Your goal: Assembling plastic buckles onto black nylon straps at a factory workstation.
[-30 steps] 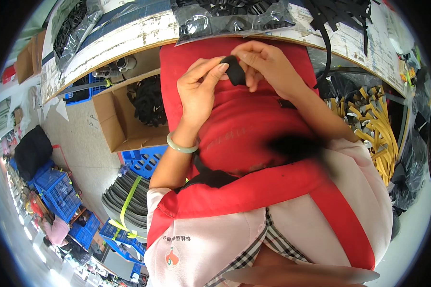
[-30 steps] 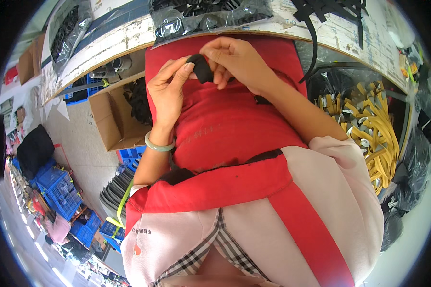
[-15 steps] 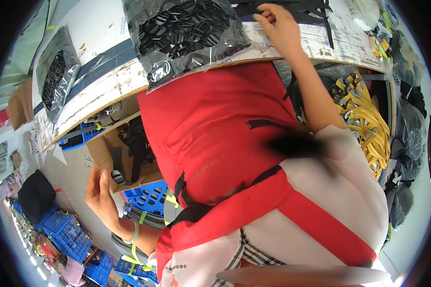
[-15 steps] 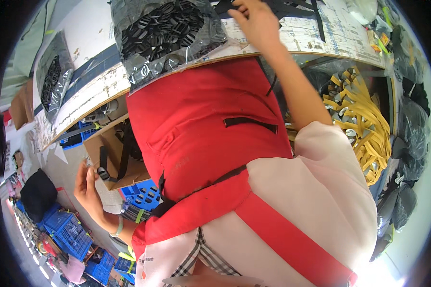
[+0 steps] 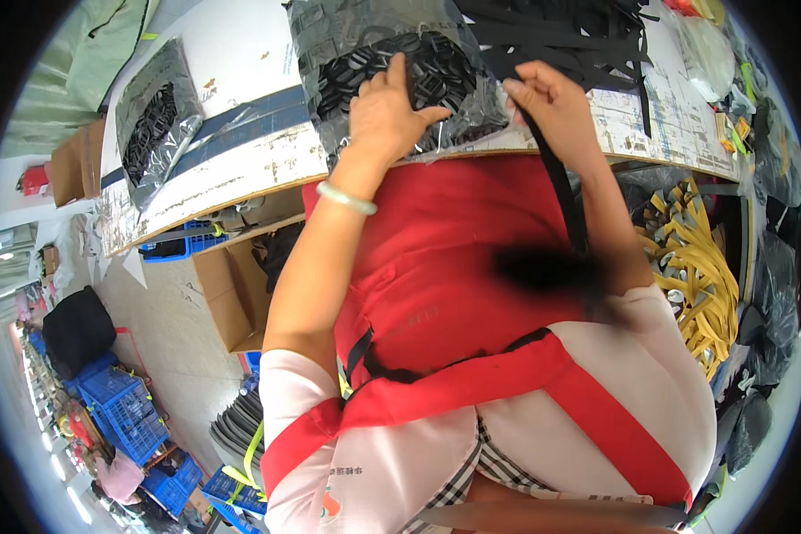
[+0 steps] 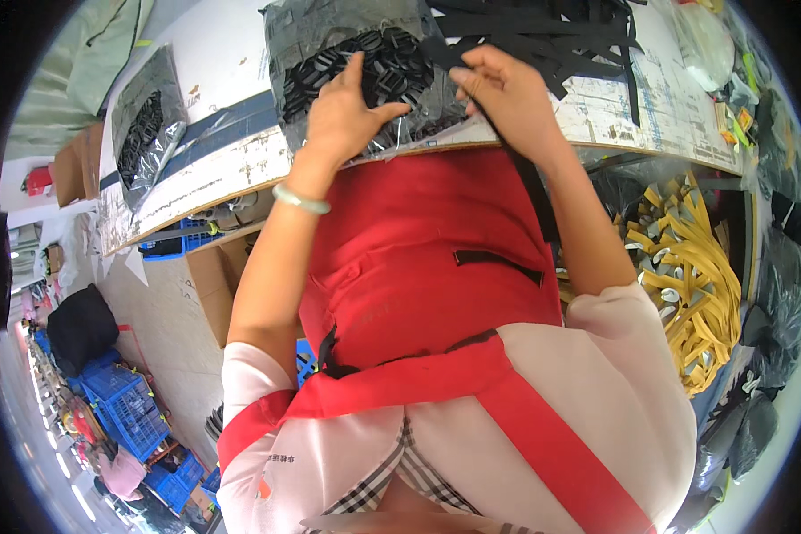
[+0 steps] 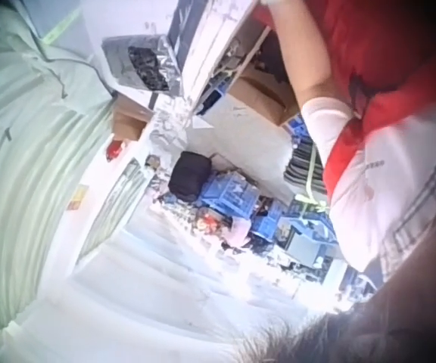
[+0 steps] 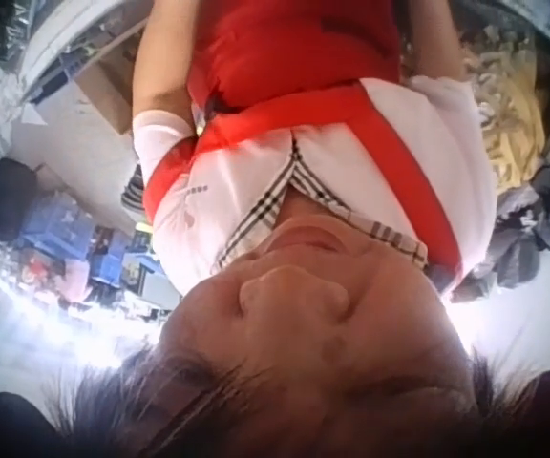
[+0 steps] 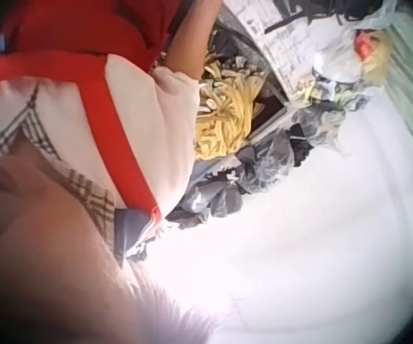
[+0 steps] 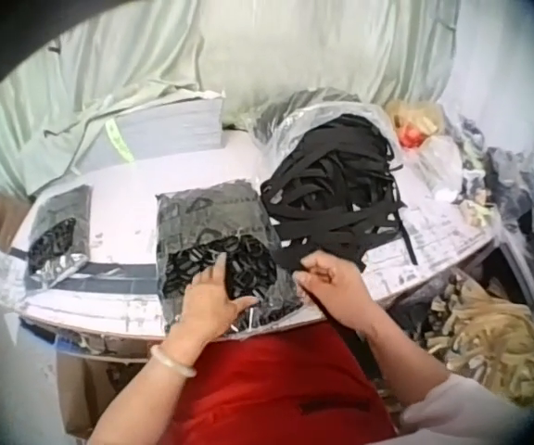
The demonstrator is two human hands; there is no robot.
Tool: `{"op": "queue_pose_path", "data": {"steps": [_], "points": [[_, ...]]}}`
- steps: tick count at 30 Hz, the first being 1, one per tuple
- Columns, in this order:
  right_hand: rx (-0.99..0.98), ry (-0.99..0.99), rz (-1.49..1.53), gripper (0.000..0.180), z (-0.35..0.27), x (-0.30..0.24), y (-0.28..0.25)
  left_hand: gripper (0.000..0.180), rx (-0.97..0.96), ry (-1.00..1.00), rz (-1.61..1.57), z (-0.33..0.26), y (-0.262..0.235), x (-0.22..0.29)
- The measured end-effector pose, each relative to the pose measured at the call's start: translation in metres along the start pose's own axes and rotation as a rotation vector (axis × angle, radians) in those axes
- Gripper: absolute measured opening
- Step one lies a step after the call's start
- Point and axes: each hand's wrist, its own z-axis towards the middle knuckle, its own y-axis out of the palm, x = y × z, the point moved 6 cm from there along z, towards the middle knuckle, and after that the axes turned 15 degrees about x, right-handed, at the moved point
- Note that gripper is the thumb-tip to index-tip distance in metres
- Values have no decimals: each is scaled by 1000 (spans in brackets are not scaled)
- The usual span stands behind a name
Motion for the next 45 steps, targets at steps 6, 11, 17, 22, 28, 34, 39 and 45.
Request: {"op": "queue_pose_path", "data": {"steps": [6,11,17,22,28,34,39,45], "points": [[-67,145,14,14,-25,24,2,59,67,95,-21,9,36,14],[-132,216,83,14,-25,29,16,32,180,4,-297,32,33,-18],[-186,233,92,15,-22,30,32,20,-138,-943,-1273,31,47,-64],[-212,273,79,16,-26,35,39,24,-193,-1317,-1753,28,41,-42],[-120,287,141,18,-24,19,43,27,-243,-1173,-1735,21,38,-48],[-78,163,154,23,-19,8,45,25,-255,-912,-1650,-10,4,-15],[-160,205,-4,16,-40,-14,75,30,-52,-874,-1410,-59,-11,3],[-390,384,-31,19,-60,12,92,38,16,-810,-1407,-97,-5,-8]]}}
